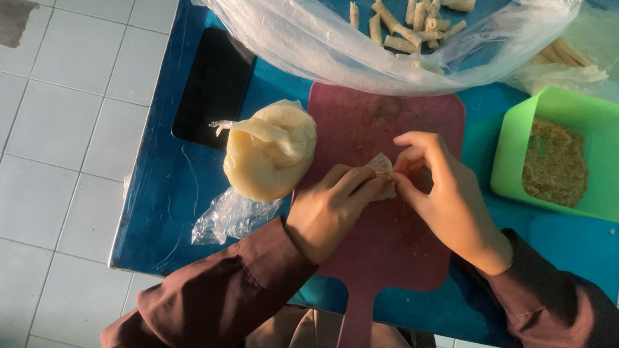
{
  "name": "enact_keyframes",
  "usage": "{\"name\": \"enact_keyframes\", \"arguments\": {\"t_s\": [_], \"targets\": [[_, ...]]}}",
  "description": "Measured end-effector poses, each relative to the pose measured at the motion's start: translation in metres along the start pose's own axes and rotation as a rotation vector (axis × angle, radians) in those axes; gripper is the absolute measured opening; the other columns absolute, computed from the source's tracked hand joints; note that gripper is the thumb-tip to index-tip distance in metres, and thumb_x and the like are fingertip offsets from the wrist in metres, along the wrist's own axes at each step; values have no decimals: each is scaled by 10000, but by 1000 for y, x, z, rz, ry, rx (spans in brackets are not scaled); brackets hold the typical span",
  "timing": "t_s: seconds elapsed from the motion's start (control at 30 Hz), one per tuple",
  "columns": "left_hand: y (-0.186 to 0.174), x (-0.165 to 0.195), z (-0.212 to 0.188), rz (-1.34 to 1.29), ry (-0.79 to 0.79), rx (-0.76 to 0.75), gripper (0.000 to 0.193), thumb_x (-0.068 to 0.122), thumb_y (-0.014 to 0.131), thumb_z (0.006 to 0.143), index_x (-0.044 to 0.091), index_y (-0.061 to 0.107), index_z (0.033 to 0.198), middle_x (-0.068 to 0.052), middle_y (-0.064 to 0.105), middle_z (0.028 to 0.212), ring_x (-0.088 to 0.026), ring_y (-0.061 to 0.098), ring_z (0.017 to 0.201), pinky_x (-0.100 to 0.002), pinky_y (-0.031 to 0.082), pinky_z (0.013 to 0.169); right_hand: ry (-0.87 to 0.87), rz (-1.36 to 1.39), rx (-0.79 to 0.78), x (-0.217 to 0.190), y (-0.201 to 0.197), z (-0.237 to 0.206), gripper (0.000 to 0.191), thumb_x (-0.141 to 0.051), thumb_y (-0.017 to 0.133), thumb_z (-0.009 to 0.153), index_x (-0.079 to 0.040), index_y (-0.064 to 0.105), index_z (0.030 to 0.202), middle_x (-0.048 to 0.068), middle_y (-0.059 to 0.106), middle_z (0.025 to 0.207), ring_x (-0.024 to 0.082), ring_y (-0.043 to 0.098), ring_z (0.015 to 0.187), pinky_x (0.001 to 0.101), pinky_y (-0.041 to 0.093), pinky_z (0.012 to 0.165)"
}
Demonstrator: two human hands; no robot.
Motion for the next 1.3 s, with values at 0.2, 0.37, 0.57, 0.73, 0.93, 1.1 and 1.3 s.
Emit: {"name": "enact_keyframes", "arguments": {"t_s": [0.2, 0.37, 0.57, 0.73, 0.93, 1.1, 1.3], "targets": [[2, -2, -1, 0, -11, 2, 342, 31, 651, 901, 82, 667, 1239, -53, 670, 1203, -234, 673, 1107, -326, 589, 875, -1, 37, -22, 5, 2, -1, 439, 44, 700, 922, -49, 515, 1310, 89, 745, 1021, 183, 754, 939, 313, 581, 800], [3, -10, -3, -10, 24, -35, 340, 3, 647, 894, 36, 639, 1232, -78, 677, 1210, -252, 675, 1115, -330, 590, 872, -51, -42, -11, 9, 6, -5, 422, 32, 703, 913, -47, 530, 1290, 100, 743, 1050, 213, 759, 986, 318, 586, 823], [-1, -16, 0, -79, 72, -24, 256, 83, 721, 910, 59, 635, 1149, -45, 671, 1165, -246, 659, 1091, -342, 579, 882, -174, -148, 21, 11, 11, -12, 440, 18, 729, 894, -54, 559, 1294, 101, 716, 1094, 254, 732, 1009, 338, 577, 831], [-8, -13, 1, 36, 215, 25, 343, 58, 677, 888, 134, 698, 1221, -15, 659, 1196, -196, 653, 1066, -303, 586, 894, -249, -211, -36, 10, 1, -12, 486, 69, 688, 915, -73, 583, 1368, 93, 697, 1106, 270, 705, 1019, 341, 572, 843], [-6, -13, 2, 135, 244, 1, 266, 100, 668, 918, 29, 656, 1174, -69, 645, 1119, -212, 651, 986, -324, 570, 793, -358, -196, -97, 7, 0, -8, 611, -72, 789, 815, -10, 535, 1367, 129, 668, 1150, 306, 659, 1051, 385, 543, 881], [2, -15, 6, 77, 57, -5, 248, 89, 670, 905, 47, 622, 1144, -54, 648, 1024, -226, 648, 943, -350, 568, 779, -302, -203, -69, 12, 7, -11, 622, -80, 803, 829, -21, 519, 1379, 119, 647, 1160, 307, 656, 1053, 391, 541, 894], [11, -10, 13, 80, -86, -11, 185, 114, 686, 985, 47, 613, 1141, -62, 646, 1014, -232, 645, 912, -355, 560, 768, -164, -139, 15, 15, 12, -11, 487, 33, 722, 917, -86, 540, 1353, 106, 712, 1115, 242, 743, 1017, 341, 582, 863]]}}
Point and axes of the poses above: each hand's wrist, its own z-axis towards the middle knuckle, its own y-axis out of the palm, x = y × z, the point moved 1 cm from there along z, towards the middle knuckle
